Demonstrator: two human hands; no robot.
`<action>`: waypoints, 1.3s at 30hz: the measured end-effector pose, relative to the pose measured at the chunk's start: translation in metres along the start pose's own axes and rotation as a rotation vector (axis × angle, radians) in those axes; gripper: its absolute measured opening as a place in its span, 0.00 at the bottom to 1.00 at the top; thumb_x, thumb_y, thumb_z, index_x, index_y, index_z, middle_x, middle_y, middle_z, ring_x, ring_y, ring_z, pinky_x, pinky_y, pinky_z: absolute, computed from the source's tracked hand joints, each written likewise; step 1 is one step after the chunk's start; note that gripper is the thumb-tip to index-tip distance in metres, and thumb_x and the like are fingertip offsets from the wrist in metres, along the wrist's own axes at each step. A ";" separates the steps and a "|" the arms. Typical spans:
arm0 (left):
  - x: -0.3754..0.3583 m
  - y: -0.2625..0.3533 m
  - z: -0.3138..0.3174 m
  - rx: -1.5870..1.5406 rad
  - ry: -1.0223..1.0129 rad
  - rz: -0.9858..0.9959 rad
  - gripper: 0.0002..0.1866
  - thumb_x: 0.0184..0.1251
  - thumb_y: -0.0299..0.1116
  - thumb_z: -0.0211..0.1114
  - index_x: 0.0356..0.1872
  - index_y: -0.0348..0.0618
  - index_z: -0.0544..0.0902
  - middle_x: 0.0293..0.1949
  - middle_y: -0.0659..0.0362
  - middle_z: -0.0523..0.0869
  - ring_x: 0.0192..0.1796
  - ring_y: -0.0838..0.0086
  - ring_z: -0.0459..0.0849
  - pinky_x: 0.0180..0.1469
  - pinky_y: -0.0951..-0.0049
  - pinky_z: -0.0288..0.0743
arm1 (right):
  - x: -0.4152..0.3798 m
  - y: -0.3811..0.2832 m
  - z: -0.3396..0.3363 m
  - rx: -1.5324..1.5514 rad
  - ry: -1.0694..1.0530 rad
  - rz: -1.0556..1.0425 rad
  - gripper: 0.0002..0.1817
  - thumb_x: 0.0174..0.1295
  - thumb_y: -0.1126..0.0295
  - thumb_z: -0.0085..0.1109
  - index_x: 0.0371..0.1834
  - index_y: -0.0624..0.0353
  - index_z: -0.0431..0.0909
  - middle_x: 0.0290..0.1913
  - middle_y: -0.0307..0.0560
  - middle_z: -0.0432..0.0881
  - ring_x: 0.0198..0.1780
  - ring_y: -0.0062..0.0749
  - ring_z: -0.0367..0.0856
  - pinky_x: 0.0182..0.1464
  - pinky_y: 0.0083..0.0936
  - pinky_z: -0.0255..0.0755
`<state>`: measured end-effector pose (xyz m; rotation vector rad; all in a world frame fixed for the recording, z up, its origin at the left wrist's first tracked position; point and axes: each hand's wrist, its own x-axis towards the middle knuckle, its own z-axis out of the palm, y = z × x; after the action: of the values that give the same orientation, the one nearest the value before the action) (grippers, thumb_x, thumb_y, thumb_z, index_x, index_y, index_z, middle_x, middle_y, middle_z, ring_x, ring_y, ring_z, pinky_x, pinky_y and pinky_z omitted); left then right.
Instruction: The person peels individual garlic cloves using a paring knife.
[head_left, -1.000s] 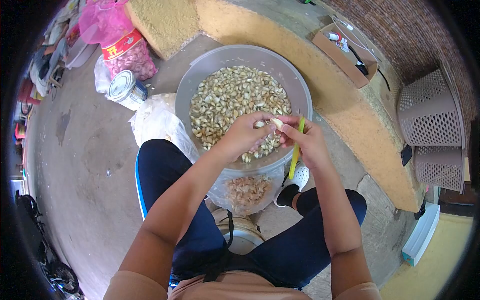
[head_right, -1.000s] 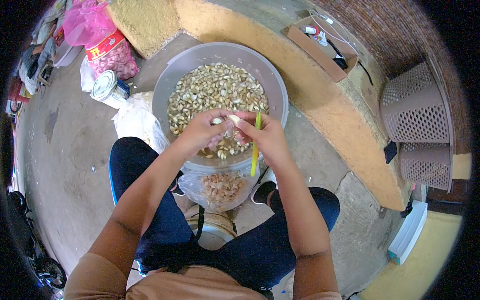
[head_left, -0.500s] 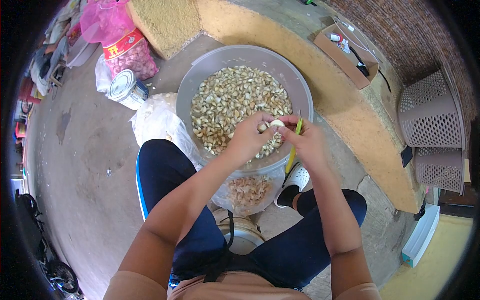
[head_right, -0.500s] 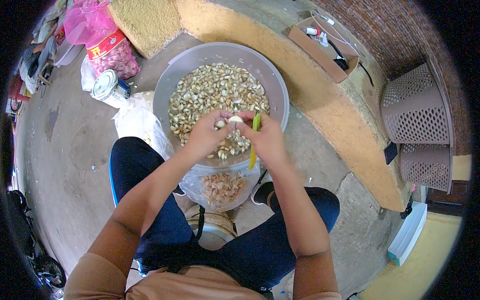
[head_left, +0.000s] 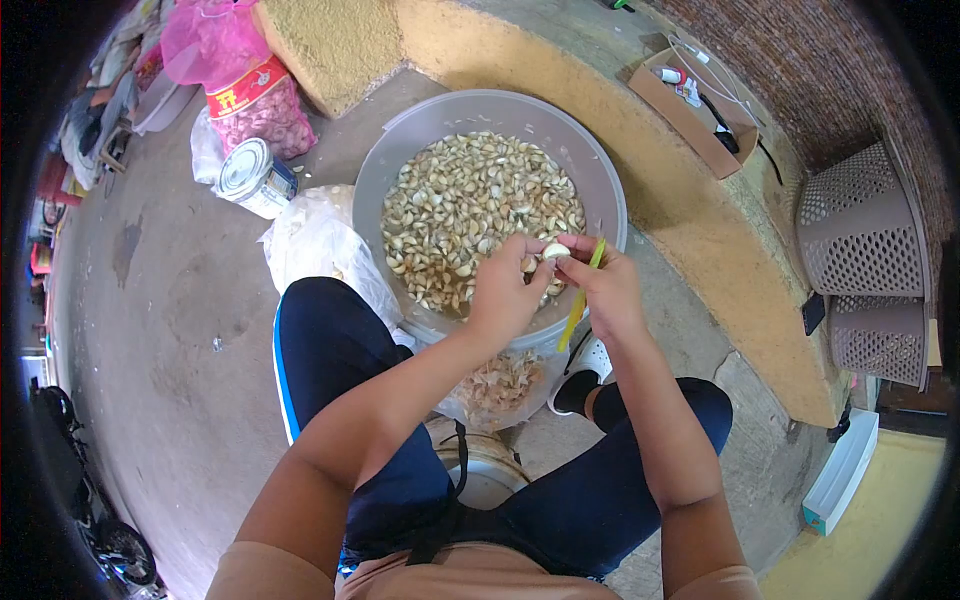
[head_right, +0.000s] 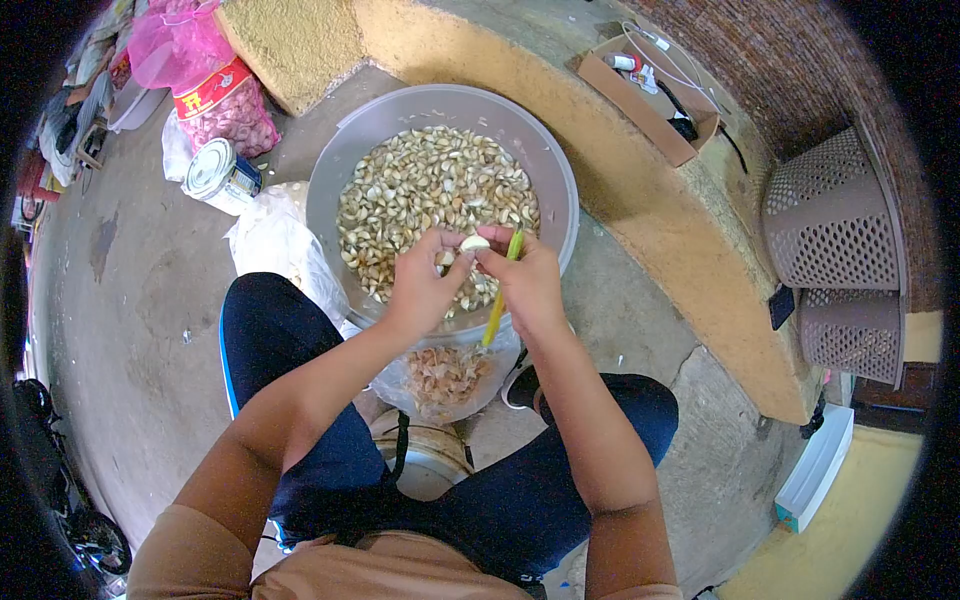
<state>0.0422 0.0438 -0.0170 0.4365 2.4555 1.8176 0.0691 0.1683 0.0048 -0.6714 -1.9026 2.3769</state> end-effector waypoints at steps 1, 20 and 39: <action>-0.001 0.001 0.000 0.002 0.006 -0.003 0.10 0.52 0.29 0.62 0.35 0.38 0.75 0.30 0.51 0.81 0.26 0.65 0.79 0.27 0.71 0.71 | 0.000 0.001 -0.001 -0.027 0.008 -0.008 0.13 0.50 0.80 0.56 0.41 0.69 0.74 0.34 0.47 0.79 0.32 0.24 0.76 0.36 0.17 0.72; -0.001 -0.012 0.007 -0.086 -0.029 -0.016 0.11 0.54 0.30 0.61 0.37 0.37 0.73 0.24 0.54 0.79 0.24 0.73 0.77 0.25 0.74 0.69 | 0.002 -0.001 0.000 -0.078 0.025 -0.039 0.10 0.51 0.78 0.51 0.37 0.68 0.74 0.29 0.43 0.77 0.26 0.21 0.72 0.30 0.16 0.68; 0.011 -0.004 -0.007 -0.804 -0.281 -0.548 0.13 0.60 0.30 0.57 0.44 0.37 0.70 0.18 0.65 0.68 0.16 0.86 0.62 0.15 0.83 0.57 | 0.004 -0.016 -0.012 -0.073 -0.069 0.066 0.08 0.53 0.71 0.58 0.34 0.65 0.76 0.17 0.34 0.71 0.17 0.13 0.63 0.18 0.13 0.55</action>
<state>0.0293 0.0389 -0.0175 -0.0428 1.3071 2.0681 0.0659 0.1843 0.0165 -0.6752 -2.0345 2.4110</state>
